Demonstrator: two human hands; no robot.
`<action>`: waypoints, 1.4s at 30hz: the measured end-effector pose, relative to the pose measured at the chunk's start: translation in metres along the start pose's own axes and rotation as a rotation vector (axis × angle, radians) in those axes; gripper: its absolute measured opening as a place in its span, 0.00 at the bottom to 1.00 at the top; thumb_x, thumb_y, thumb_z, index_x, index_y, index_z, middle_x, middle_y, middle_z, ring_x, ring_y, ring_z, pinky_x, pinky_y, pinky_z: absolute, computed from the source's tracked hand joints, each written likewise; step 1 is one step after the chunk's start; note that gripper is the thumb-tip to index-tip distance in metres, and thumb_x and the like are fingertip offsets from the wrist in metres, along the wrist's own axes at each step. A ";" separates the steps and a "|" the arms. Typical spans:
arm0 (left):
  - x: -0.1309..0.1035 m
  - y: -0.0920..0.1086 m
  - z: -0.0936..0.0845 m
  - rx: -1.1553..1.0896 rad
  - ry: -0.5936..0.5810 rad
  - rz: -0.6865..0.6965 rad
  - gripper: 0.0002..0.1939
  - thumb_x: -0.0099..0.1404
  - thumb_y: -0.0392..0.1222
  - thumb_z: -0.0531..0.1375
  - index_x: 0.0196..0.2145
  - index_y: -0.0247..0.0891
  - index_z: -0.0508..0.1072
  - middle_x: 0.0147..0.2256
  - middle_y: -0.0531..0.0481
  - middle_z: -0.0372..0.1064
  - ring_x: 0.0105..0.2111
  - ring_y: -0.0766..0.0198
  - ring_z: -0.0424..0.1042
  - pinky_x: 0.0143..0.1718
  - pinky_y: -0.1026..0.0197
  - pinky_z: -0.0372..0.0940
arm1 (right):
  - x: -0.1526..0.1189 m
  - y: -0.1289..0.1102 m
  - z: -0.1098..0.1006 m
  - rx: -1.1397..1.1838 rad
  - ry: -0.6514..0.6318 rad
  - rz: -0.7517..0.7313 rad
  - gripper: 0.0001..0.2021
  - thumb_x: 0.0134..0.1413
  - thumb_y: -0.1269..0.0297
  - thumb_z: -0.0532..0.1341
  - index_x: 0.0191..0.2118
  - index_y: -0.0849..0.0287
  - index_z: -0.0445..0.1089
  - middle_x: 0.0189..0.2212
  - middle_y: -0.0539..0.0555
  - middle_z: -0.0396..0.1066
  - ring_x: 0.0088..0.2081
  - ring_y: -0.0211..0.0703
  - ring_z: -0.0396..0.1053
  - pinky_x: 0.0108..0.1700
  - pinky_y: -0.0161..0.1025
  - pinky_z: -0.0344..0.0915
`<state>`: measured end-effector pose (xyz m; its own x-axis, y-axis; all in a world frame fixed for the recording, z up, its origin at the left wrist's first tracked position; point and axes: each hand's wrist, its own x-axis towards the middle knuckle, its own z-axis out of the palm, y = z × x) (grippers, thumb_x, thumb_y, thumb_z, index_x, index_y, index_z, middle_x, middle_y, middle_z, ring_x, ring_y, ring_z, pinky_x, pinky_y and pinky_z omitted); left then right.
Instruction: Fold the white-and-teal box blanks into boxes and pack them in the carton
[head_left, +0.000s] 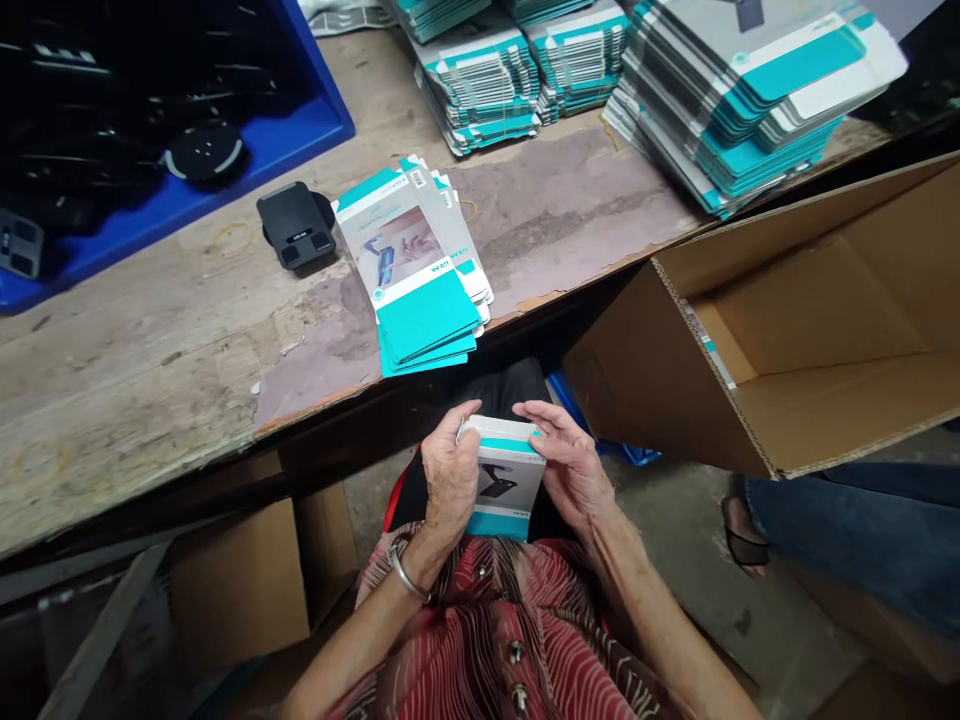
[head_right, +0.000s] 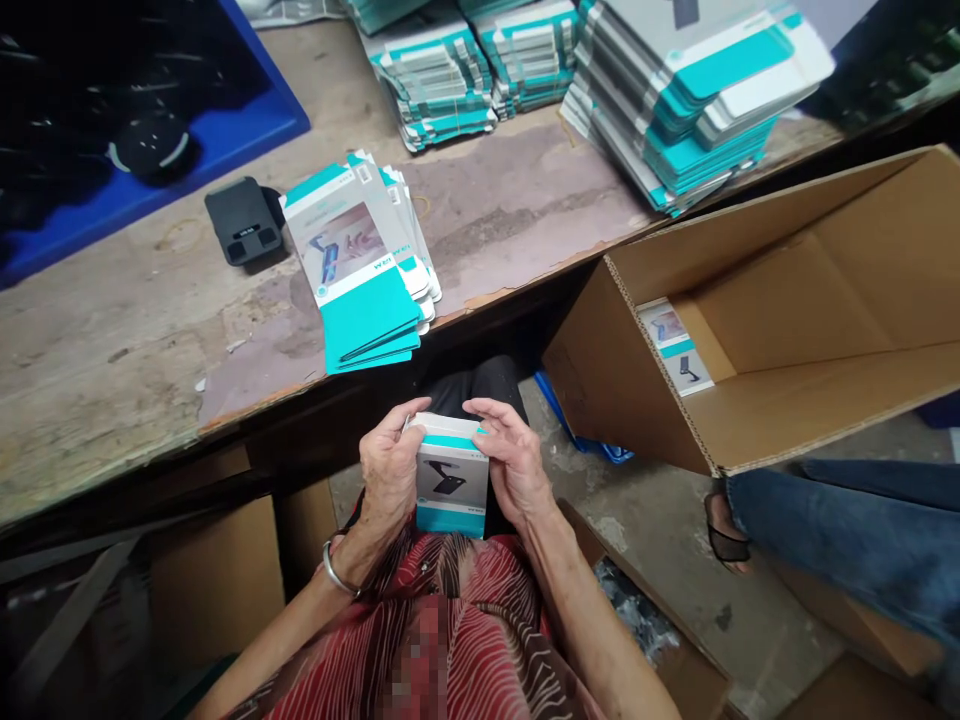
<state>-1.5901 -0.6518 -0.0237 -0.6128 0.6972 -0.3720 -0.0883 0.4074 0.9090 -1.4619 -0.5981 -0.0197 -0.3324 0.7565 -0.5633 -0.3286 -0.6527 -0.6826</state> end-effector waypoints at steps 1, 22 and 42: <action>0.001 0.001 0.001 -0.013 -0.009 -0.005 0.18 0.55 0.37 0.57 0.42 0.39 0.78 0.29 0.53 0.72 0.25 0.66 0.64 0.26 0.65 0.57 | 0.003 -0.002 -0.001 -0.006 -0.031 0.057 0.18 0.32 0.70 0.68 0.37 0.57 0.74 0.45 0.54 0.74 0.43 0.47 0.69 0.43 0.40 0.65; 0.029 0.010 -0.031 -0.200 -0.425 -0.122 0.09 0.49 0.33 0.60 0.28 0.34 0.81 0.31 0.44 0.79 0.31 0.58 0.75 0.36 0.60 0.66 | 0.008 0.003 -0.013 -0.492 -0.198 -0.371 0.06 0.49 0.64 0.63 0.30 0.53 0.79 0.34 0.52 0.76 0.40 0.47 0.69 0.48 0.45 0.63; 0.009 0.039 -0.057 0.188 -0.522 -0.093 0.07 0.46 0.42 0.66 0.24 0.37 0.81 0.20 0.51 0.71 0.22 0.65 0.64 0.24 0.64 0.57 | -0.009 -0.032 0.012 -0.753 -0.117 0.005 0.05 0.32 0.66 0.66 0.22 0.58 0.78 0.20 0.50 0.75 0.23 0.39 0.65 0.27 0.37 0.60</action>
<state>-1.6441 -0.6637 0.0187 -0.1354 0.8333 -0.5360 0.0478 0.5459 0.8365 -1.4588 -0.5846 0.0131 -0.4372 0.7172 -0.5426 0.3509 -0.4195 -0.8372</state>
